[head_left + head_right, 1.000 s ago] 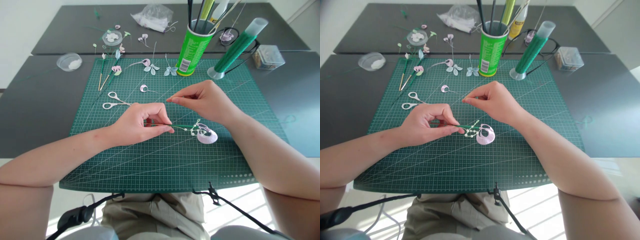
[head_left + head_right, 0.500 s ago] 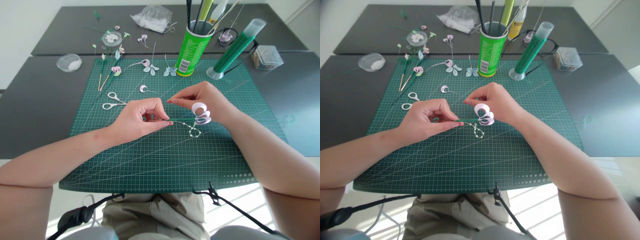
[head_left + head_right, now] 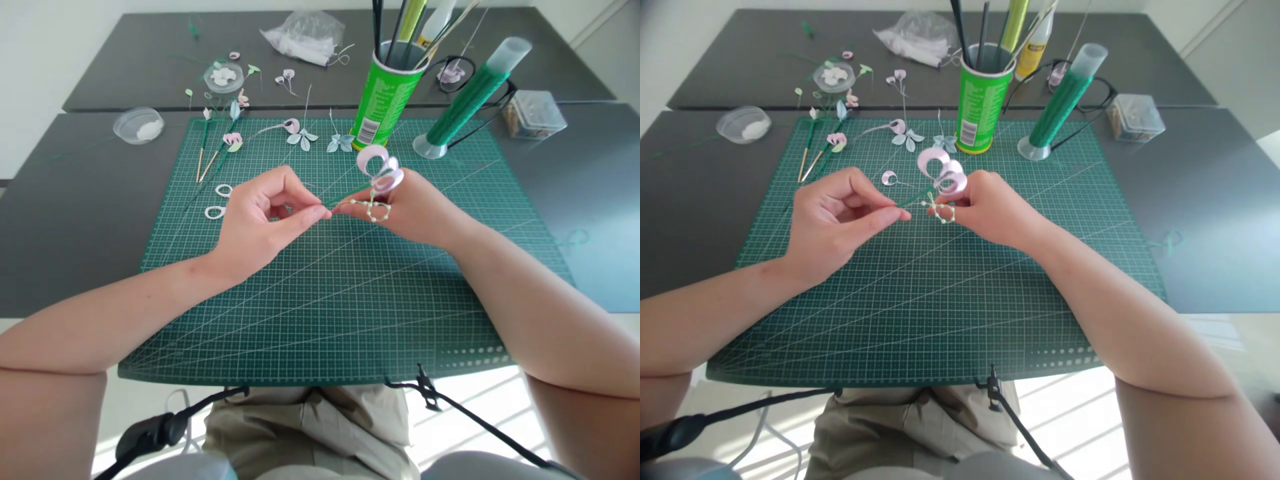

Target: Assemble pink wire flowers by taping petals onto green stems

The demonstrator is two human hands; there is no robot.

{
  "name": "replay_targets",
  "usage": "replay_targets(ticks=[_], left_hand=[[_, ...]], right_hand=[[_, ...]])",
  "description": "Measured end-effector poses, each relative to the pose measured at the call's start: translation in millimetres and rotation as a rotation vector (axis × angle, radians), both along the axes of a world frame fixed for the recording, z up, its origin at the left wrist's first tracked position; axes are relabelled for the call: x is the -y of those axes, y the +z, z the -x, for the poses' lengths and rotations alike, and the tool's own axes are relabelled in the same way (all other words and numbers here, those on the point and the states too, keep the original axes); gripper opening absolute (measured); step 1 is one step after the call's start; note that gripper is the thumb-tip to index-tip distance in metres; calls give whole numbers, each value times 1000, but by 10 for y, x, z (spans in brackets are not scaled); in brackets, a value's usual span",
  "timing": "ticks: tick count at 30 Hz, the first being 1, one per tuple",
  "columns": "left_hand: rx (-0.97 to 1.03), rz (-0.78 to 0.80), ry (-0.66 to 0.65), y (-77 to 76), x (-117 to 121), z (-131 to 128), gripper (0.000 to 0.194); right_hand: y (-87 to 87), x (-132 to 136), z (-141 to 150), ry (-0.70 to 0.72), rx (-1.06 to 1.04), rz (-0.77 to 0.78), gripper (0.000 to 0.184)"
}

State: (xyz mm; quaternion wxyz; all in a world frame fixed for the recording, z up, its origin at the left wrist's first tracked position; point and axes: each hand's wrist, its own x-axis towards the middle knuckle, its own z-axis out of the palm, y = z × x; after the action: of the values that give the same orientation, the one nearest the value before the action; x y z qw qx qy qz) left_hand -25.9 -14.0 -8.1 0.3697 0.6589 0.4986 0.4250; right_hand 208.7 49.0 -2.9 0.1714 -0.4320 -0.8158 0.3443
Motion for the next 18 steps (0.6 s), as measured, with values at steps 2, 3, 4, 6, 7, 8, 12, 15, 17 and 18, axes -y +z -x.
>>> replay_targets(ticks=[2,3,4,6,7,8,12,15,17,18], left_hand=[[-4,-17,69,-33,-49,26,19],[-5,-15,86,-50,-77,38,19],[-1,-10,91,-66,-104,48,19],[25,7,70,-92,-149,61,18],[41,13,53,-100,-164,62,17],[53,16,40,-105,-175,61,16],[0,13,53,-98,-185,49,13],[-49,6,73,-85,-186,43,12],[-59,6,67,-82,-190,40,12],[-61,5,62,-81,-193,38,12]], right_hand=[[20,25,15,12,33,21,25],[29,36,21,29,45,39,25],[37,46,25,63,39,51,26],[45,55,24,141,31,76,28],[46,57,19,181,28,87,28],[47,56,13,220,24,96,29],[54,60,-7,340,35,144,29],[66,84,-6,397,39,174,29],[76,110,1,428,28,197,29],[83,124,5,443,20,209,28]])
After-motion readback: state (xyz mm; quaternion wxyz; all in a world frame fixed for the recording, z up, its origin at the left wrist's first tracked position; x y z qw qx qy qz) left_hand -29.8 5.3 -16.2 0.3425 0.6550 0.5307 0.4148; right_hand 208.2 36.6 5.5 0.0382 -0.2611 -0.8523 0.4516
